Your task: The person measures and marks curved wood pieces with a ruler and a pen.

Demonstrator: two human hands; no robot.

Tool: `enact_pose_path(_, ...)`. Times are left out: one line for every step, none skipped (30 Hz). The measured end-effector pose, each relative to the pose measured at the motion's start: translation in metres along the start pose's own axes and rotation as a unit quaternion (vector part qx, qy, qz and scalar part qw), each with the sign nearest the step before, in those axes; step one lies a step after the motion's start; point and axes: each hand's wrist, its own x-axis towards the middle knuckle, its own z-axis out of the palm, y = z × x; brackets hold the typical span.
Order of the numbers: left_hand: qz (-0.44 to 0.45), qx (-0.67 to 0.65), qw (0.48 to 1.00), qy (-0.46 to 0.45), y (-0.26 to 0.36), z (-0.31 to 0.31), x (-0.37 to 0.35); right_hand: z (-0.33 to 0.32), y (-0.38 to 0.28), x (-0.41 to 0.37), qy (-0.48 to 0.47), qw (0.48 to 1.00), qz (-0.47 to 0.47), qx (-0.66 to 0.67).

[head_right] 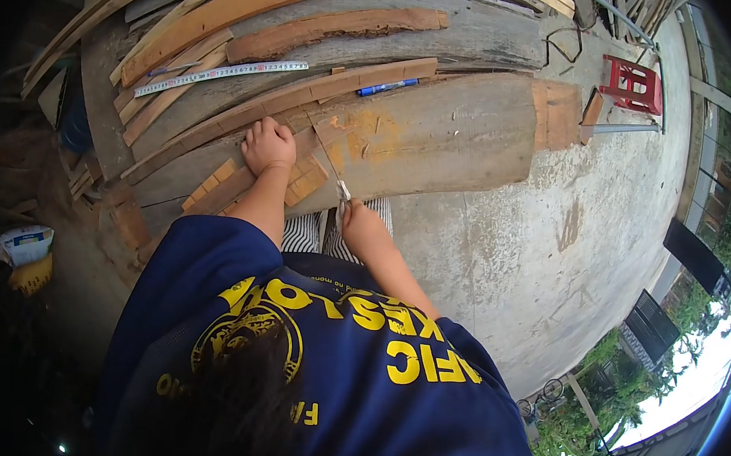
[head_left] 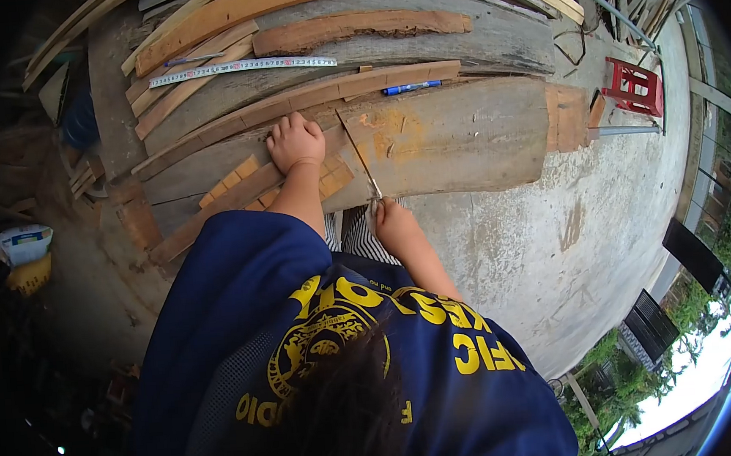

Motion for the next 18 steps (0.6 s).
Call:
enact_pose_path(0.003, 0.001, 1.0, 0.006, 0.0, 0.0, 0.0, -0.005, 0.001, -0.003, -0.006, 1.0, 0.019, -0.005)
enact_pose_path(0.004, 0.002, 1.0, 0.012, 0.001, 0.001, 0.0, -0.005, 0.002, -0.001, -0.007, 1.0, 0.018, -0.008)
enact_pose_path(0.001, 0.001, 1.0, 0.011, 0.001, 0.0, 0.0, -0.003, 0.004, 0.004, -0.008, 1.0, 0.015, -0.005)
enact_pose_path(0.0, -0.001, 1.0, 0.005, 0.001, 0.0, 0.001, 0.0, 0.004, 0.011, -0.01, 1.0, 0.011, -0.001)
enact_pose_path(0.0, -0.002, 1.0, -0.001, 0.001, 0.0, 0.0, 0.001, 0.003, 0.021, -0.014, 1.0, 0.009, -0.002)
enact_pose_path(-0.004, 0.0, 1.0, -0.001, 0.0, -0.001, -0.002, 0.003, -0.001, 0.034, -0.01, 1.0, -0.004, 0.003)
enact_pose_path(-0.002, -0.002, 1.0, -0.007, 0.001, -0.002, -0.002, 0.004, -0.004, 0.042, -0.005, 1.0, -0.02, 0.01)
enact_pose_path(0.003, -0.004, 1.0, -0.01, 0.001, -0.004, 0.001, 0.0, -0.005, 0.04, -0.007, 1.0, -0.025, 0.012)
enact_pose_path(0.003, -0.007, 1.0, -0.008, 0.0, -0.002, 0.001, -0.009, -0.003, 0.03, -0.02, 1.0, -0.013, -0.01)
enact_pose_path(0.004, -0.003, 1.0, -0.01, -0.001, -0.001, 0.001, -0.018, -0.001, 0.017, -0.034, 0.999, 0.002, -0.031)
enact_pose_path(0.006, -0.008, 1.0, -0.001, -0.001, 0.0, 0.001, -0.027, 0.002, 0.005, -0.03, 0.999, -0.001, -0.043)
enact_pose_path(0.007, -0.012, 1.0, 0.008, 0.0, 0.001, 0.0, -0.03, 0.004, 0.004, -0.033, 0.999, -0.001, -0.042)
enact_pose_path(0.005, -0.011, 1.0, 0.003, 0.001, -0.002, 0.001, -0.031, 0.005, 0.003, -0.041, 0.998, 0.013, -0.04)
enact_pose_path(0.004, -0.007, 1.0, 0.004, 0.0, -0.001, 0.0, -0.03, 0.003, 0.003, -0.047, 0.998, 0.026, -0.038)
enact_pose_path(0.004, -0.01, 1.0, 0.005, 0.0, 0.001, 0.001, -0.024, 0.001, 0.012, -0.042, 0.998, 0.015, -0.044)
enact_pose_path(0.003, -0.014, 1.0, 0.004, -0.001, 0.002, 0.002, -0.014, 0.0, 0.026, -0.043, 0.998, 0.011, -0.043)
enact_pose_path(0.002, -0.008, 1.0, 0.004, 0.0, 0.0, 0.002, -0.006, -0.006, 0.039, -0.028, 0.999, -0.007, -0.025)
enact_pose_path(0.0, -0.007, 1.0, 0.006, 0.0, 0.001, 0.001, -0.001, -0.01, 0.047, -0.012, 1.0, -0.024, -0.007)
